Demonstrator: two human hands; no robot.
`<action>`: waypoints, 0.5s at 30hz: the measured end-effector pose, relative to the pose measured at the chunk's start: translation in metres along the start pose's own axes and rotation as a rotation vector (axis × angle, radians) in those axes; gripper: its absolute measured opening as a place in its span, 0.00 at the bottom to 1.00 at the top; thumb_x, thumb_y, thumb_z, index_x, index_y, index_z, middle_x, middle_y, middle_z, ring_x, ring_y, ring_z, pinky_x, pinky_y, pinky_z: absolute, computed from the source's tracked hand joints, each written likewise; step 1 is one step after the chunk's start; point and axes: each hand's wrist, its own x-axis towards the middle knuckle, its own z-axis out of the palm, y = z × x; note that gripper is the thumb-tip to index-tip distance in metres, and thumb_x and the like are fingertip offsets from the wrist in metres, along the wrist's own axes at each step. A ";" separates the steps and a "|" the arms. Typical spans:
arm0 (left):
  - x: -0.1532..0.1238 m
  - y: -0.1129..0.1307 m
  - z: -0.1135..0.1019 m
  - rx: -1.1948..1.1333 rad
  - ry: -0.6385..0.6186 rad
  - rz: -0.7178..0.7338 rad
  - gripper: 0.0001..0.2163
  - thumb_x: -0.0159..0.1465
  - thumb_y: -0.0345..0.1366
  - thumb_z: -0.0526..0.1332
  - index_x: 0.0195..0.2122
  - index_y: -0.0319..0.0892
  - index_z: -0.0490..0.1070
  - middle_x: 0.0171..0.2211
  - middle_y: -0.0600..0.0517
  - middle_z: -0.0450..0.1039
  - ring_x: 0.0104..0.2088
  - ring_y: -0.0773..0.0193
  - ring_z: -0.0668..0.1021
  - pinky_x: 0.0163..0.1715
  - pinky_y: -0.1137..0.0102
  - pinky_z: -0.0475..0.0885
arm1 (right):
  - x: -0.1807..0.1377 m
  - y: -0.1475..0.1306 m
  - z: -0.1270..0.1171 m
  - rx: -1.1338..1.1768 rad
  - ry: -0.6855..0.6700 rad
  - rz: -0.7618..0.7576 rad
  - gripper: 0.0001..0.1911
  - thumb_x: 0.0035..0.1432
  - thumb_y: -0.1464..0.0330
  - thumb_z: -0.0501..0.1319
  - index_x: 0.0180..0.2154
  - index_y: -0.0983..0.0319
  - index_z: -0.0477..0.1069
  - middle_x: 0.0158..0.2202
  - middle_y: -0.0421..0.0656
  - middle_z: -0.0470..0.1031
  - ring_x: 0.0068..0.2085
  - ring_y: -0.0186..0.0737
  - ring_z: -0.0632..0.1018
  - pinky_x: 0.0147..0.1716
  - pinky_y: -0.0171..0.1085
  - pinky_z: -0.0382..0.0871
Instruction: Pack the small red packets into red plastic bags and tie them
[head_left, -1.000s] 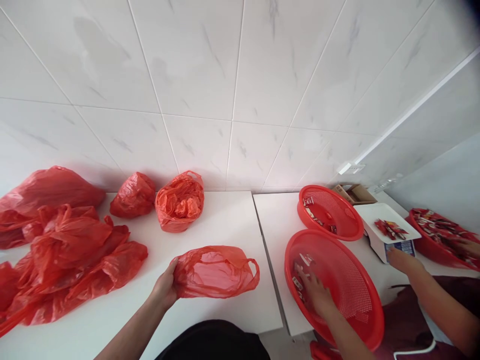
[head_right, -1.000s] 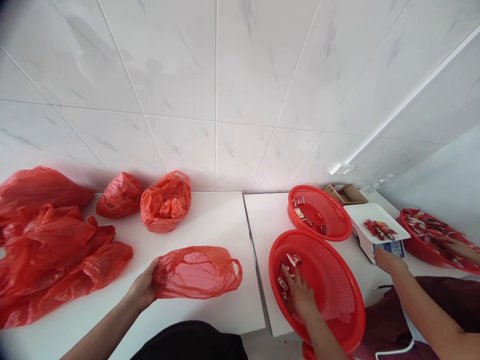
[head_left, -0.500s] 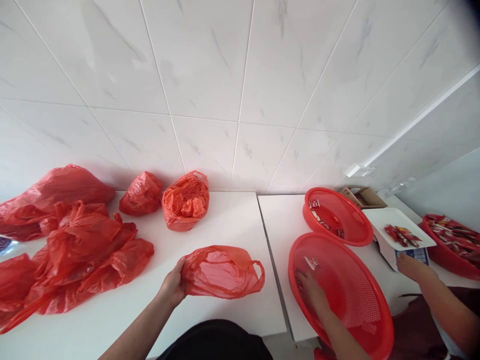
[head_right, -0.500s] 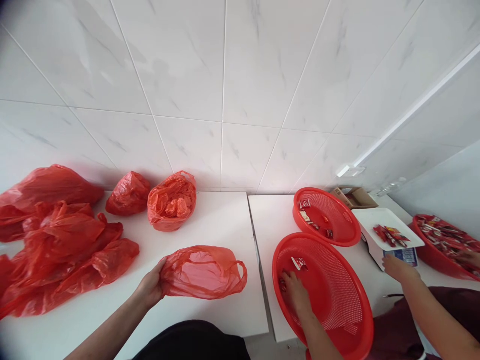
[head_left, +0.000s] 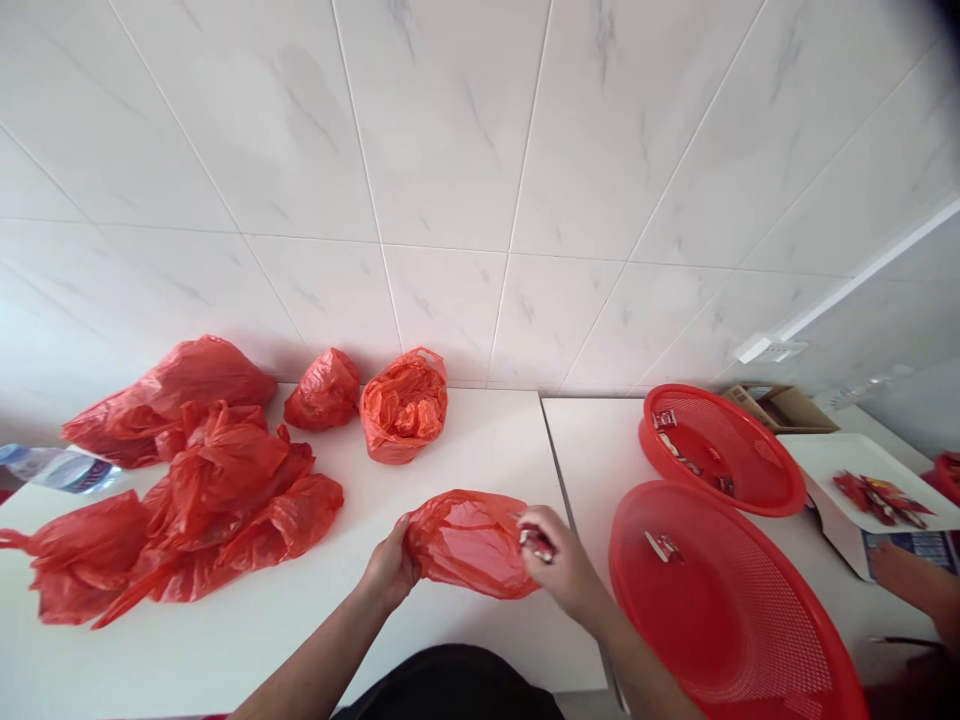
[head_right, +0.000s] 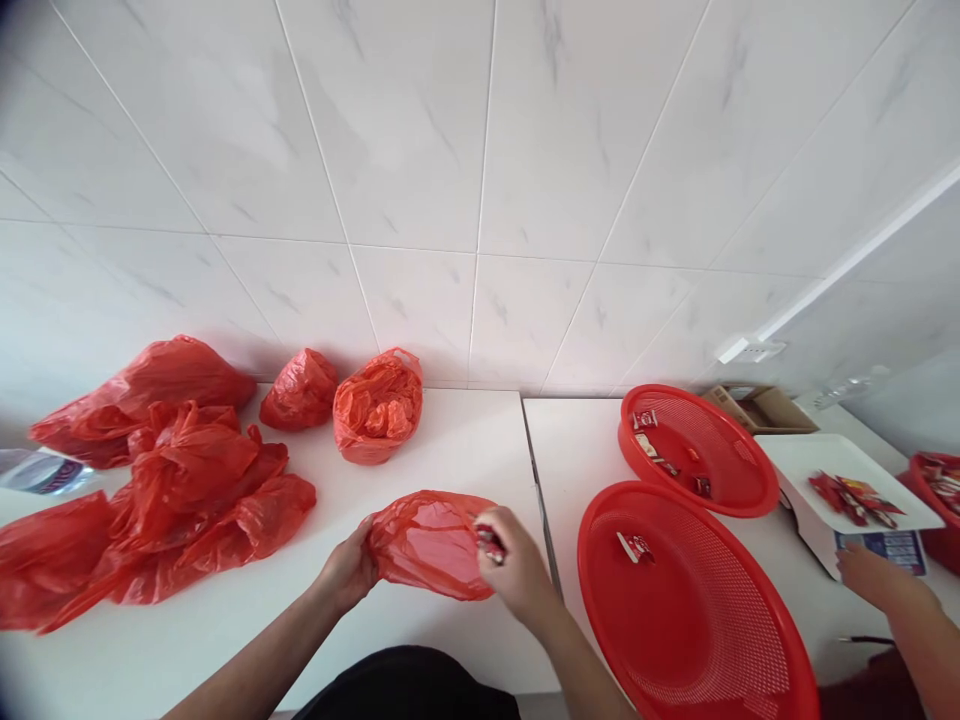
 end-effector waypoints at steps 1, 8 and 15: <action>0.000 0.000 0.000 0.008 -0.014 0.004 0.13 0.68 0.36 0.53 0.50 0.37 0.68 0.29 0.48 0.79 0.25 0.60 0.80 0.28 0.67 0.76 | 0.006 -0.008 0.016 0.013 -0.063 -0.048 0.15 0.48 0.77 0.53 0.37 0.57 0.71 0.35 0.40 0.74 0.34 0.34 0.74 0.34 0.32 0.69; 0.006 -0.002 -0.011 0.039 -0.095 0.009 0.15 0.65 0.41 0.58 0.49 0.38 0.69 0.31 0.46 0.79 0.28 0.57 0.80 0.29 0.66 0.75 | 0.026 0.001 0.041 -0.085 -0.107 -0.063 0.26 0.48 0.73 0.58 0.51 0.53 0.71 0.56 0.44 0.70 0.55 0.45 0.71 0.54 0.45 0.68; 0.011 0.004 -0.016 0.149 -0.177 0.072 0.14 0.61 0.42 0.63 0.43 0.38 0.70 0.33 0.46 0.79 0.29 0.57 0.80 0.26 0.68 0.73 | 0.008 0.104 -0.097 -0.436 0.502 0.605 0.23 0.55 0.62 0.50 0.47 0.65 0.71 0.48 0.56 0.73 0.48 0.51 0.75 0.46 0.45 0.68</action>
